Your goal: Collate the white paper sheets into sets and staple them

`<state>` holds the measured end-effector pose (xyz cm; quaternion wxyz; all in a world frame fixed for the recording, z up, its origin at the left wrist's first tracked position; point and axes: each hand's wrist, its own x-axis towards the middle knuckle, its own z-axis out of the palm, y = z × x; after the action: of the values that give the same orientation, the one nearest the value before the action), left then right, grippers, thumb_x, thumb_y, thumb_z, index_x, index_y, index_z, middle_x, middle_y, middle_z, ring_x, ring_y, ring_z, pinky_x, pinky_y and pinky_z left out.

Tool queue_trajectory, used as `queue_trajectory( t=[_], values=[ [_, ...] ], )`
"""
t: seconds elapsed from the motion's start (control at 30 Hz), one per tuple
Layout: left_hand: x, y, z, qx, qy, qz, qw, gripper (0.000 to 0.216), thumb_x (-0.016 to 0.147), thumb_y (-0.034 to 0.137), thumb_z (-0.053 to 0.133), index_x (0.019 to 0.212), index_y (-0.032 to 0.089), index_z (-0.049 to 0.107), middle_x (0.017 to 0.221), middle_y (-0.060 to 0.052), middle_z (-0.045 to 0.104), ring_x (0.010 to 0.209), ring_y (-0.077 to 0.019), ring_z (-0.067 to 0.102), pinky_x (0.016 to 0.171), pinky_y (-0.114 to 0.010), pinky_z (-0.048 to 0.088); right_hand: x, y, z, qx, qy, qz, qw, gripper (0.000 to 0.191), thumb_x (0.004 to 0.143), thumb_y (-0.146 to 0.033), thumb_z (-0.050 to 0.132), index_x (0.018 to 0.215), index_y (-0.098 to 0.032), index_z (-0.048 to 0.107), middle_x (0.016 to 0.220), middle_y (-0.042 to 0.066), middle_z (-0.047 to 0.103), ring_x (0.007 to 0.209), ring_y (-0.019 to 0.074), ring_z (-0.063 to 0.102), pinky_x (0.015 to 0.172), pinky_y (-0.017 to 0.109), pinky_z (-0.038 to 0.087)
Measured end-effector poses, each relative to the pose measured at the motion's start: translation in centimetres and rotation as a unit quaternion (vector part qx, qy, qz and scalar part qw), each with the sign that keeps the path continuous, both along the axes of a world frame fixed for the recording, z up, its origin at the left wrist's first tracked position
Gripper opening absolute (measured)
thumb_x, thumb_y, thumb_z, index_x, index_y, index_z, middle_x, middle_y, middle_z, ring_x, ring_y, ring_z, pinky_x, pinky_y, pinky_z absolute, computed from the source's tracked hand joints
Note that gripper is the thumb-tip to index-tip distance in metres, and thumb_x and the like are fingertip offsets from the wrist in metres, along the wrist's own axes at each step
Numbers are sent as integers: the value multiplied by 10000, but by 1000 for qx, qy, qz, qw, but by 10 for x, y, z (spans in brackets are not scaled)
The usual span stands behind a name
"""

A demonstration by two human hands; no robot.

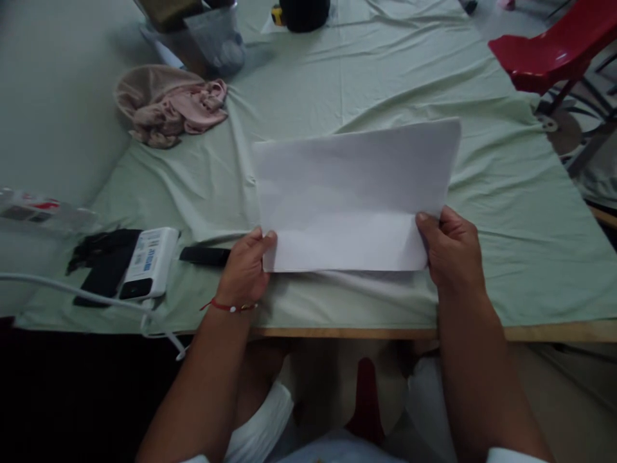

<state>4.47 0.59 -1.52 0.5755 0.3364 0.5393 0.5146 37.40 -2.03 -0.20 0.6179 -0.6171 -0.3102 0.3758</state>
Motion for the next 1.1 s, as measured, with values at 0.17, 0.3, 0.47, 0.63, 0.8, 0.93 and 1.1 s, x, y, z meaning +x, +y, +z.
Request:
queue_trajectory(
  t=[0.17,0.3,0.47,0.63,0.8,0.93,1.1],
  values=[
    [8,-2,2,26,55,-35,998,525,801,662,1053,865,289,689,809,-21,774,1061,-308,843,850,-366,679,11,-12,-2,-43,-11,-2,999,420,733,-571,1027,970,-284,833,798,-30,762,722,192,673,603,287,525],
    [15,-1,5,13,43,-30,999,563,801,708,1069,884,279,714,800,-4,760,909,-252,791,717,-303,615,21,-18,-6,-73,-30,-7,997,409,702,-548,1056,842,-272,787,737,-37,726,677,167,586,555,265,466],
    [16,3,13,-19,14,-88,996,588,673,609,1167,892,217,785,713,41,695,545,-97,489,481,-241,394,24,-19,-2,-44,-11,-77,996,372,687,-462,1049,905,-249,836,737,-31,739,654,150,565,553,253,435],
    [16,3,12,-21,65,-52,996,720,659,815,1131,754,226,729,585,88,505,479,-71,341,400,-238,242,20,-18,1,-82,30,-70,994,493,579,-505,1132,875,-254,828,736,-9,759,669,201,674,539,281,503],
    [19,2,16,-14,45,-52,998,685,679,774,1147,820,238,745,657,64,590,543,-99,460,438,-221,371,28,-19,2,-83,47,-98,991,596,467,-498,1170,916,-245,870,679,-40,717,599,180,641,469,267,484],
    [22,4,11,-6,49,-73,996,623,644,638,1199,810,224,764,638,62,588,525,-85,428,433,-222,319,33,-19,4,-70,21,-115,991,467,543,-442,1093,864,-251,814,751,-15,776,619,157,628,479,247,453],
    [26,7,7,-21,54,-42,997,722,793,801,1099,712,248,642,593,88,457,484,-81,363,412,-237,249,31,-18,5,-81,23,-120,989,450,526,-435,1076,822,-263,784,749,-12,756,698,207,705,540,292,576]
  ],
)
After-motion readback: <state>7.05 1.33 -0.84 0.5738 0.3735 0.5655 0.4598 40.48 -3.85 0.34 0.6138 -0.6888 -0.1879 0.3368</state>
